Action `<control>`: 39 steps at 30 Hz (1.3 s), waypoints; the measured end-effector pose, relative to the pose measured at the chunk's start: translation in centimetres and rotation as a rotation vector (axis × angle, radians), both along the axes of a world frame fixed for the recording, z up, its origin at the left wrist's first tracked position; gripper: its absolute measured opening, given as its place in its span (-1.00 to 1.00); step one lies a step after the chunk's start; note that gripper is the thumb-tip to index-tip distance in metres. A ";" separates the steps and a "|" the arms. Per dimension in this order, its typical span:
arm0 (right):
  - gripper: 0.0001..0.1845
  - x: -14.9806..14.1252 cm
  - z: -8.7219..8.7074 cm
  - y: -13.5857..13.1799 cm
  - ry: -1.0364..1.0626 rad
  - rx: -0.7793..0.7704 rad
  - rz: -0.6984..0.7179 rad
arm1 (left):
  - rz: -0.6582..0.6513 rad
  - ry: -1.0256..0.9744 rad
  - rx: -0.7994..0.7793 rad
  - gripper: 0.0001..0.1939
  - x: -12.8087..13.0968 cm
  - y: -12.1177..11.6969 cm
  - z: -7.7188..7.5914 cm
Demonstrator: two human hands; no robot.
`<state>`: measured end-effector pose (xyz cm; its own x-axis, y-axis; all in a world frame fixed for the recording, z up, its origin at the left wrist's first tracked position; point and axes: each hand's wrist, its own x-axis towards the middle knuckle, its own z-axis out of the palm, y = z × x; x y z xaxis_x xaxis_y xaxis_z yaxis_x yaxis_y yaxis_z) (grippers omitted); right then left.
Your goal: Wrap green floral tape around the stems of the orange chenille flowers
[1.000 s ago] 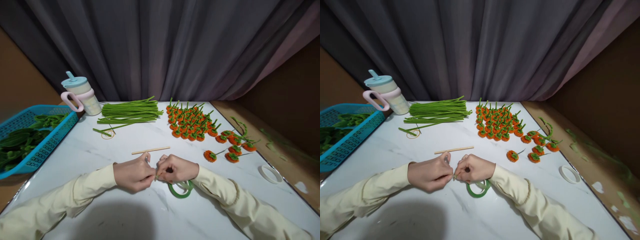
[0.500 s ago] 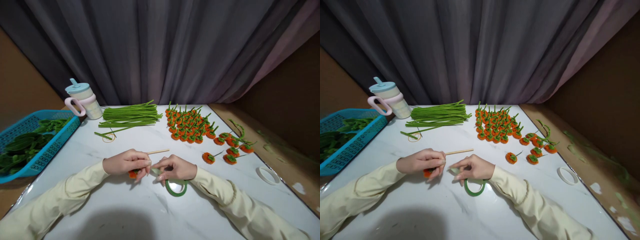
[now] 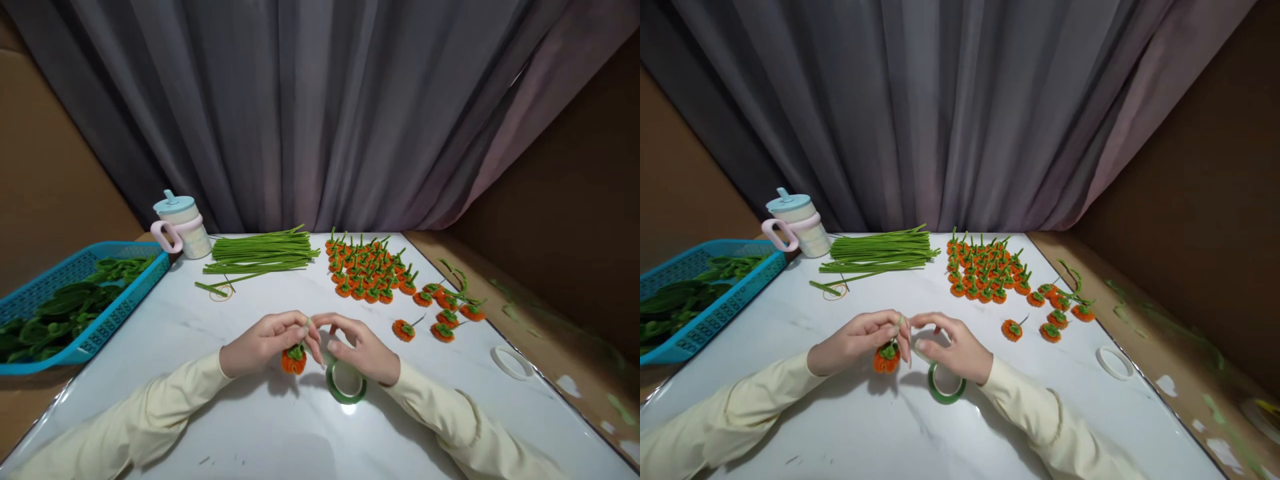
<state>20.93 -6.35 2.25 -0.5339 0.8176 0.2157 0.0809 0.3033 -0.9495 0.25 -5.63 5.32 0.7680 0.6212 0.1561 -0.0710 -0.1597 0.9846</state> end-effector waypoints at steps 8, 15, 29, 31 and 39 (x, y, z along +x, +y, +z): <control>-0.41 -0.2 -1.1 -3.6 0.453 -0.601 0.101 | 0.186 0.091 0.566 -0.78 2.6 -1.1 0.5; -0.53 0.1 -1.5 -4.5 0.593 -0.681 0.104 | 0.248 0.041 0.685 -0.78 3.7 -1.2 0.5; -0.54 0.8 -1.2 -4.3 0.328 -0.654 -0.135 | 0.146 0.535 1.572 -0.67 0.5 1.8 2.8; -0.55 0.8 -1.0 -4.3 0.312 -0.624 -0.141 | 0.155 0.517 1.611 -0.77 0.5 1.2 3.3; -0.60 0.9 -1.1 -4.4 0.232 -0.445 -0.162 | 0.073 0.456 1.668 -0.73 0.5 0.1 3.9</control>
